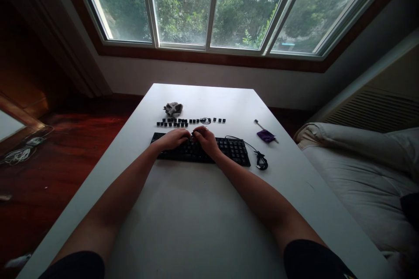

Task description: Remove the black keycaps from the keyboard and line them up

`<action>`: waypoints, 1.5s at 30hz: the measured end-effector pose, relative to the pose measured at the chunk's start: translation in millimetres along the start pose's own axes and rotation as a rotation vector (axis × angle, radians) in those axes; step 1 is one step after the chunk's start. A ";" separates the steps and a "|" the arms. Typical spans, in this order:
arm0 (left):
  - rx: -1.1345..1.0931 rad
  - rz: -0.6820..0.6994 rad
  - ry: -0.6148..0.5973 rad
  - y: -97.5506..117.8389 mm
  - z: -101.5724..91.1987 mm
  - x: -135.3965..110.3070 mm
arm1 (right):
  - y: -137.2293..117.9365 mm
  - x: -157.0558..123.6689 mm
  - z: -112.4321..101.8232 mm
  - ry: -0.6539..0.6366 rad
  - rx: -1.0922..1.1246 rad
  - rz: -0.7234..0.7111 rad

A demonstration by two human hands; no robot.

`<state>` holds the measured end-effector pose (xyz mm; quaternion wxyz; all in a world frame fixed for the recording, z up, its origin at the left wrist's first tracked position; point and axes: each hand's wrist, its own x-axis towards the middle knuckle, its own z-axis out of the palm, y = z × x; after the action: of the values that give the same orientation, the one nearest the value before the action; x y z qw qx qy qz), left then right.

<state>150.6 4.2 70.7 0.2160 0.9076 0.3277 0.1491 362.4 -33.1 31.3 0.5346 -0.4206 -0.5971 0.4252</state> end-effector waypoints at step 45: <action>-0.137 -0.164 0.024 30.0 -10.5 1.2 | -13.9 13.4 -23.2 -0.190 0.201 0.050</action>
<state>163.2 -12.6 94.6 0.2852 0.8590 0.3923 0.1640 383.9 -22.8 49.9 0.5042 -0.3378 -0.5887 0.5339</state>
